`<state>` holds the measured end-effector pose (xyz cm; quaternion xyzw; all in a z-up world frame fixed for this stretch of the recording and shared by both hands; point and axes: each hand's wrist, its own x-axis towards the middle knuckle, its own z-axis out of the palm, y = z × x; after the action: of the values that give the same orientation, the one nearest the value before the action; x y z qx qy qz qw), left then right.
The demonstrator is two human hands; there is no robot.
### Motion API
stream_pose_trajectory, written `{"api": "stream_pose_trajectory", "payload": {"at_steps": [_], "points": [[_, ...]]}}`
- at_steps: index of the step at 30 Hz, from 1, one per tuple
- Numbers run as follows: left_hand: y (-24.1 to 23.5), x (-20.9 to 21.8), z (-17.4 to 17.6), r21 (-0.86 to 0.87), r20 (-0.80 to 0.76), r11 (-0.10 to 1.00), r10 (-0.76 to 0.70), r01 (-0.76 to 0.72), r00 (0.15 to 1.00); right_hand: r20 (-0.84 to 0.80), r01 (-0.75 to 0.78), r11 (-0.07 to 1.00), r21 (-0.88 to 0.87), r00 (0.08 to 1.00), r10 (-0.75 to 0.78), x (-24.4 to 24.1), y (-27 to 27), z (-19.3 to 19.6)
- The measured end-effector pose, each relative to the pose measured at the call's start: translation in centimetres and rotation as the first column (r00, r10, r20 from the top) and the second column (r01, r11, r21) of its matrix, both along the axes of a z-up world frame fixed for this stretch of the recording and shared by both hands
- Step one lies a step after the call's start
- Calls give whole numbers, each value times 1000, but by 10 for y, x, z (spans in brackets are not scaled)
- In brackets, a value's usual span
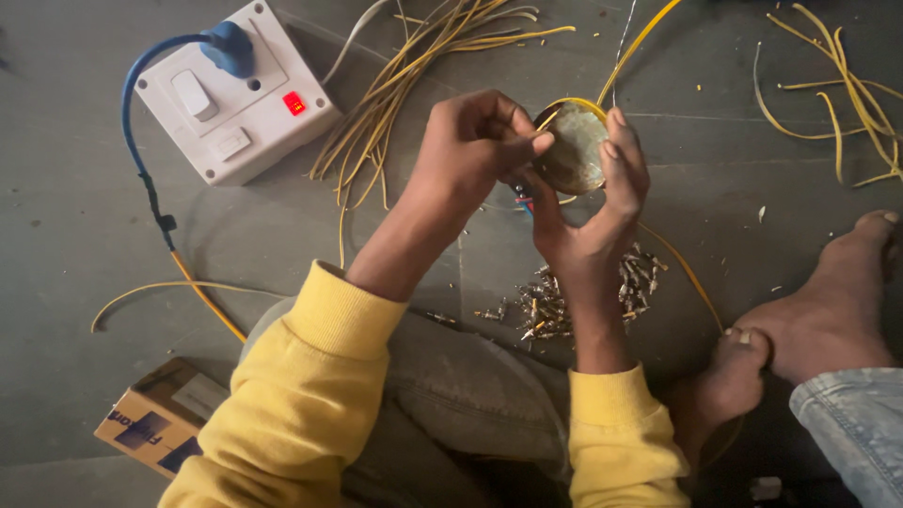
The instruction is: The person sits on the floor and strips the yellow insulation from multiple wires using a small blade. They repeatedly cut the insulation and pull it off, leaving a pile of stripped wire ends and insulation scraps on the floor.
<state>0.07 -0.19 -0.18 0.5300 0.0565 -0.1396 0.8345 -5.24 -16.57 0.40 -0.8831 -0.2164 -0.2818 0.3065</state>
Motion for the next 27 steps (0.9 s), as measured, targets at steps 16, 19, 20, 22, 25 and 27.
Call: {"api": "stream_pose_trajectory", "payload": {"at_steps": [16, 19, 20, 22, 25, 27], "points": [[-1, -3, 0, 130, -128, 991, 38, -21, 991, 19, 22, 1000, -14, 1000, -22, -2, 1, 2], [-3, -3, 0, 111, -115, 993, 50, -38, 992, 27, 21, 1000, -15, 999, -21, -1, 1, 2], [-3, -3, 0, 105, -104, 994, 51, -40, 993, 31, 20, 1000, -11, 999, -20, -1, 1, 1], [-4, -3, 1, 92, -92, 995, 50, -41, 995, 34, 23, 1000, -16, 999, -22, 0, 1, 1], [-5, -3, 1, 89, -97, 995, 45, -36, 994, 33, 28, 999, -24, 999, -27, -1, 1, 1], [-6, -3, 1, 112, -107, 993, 41, -29, 993, 26, 20, 1000, -16, 999, -20, -1, 1, 1]]}}
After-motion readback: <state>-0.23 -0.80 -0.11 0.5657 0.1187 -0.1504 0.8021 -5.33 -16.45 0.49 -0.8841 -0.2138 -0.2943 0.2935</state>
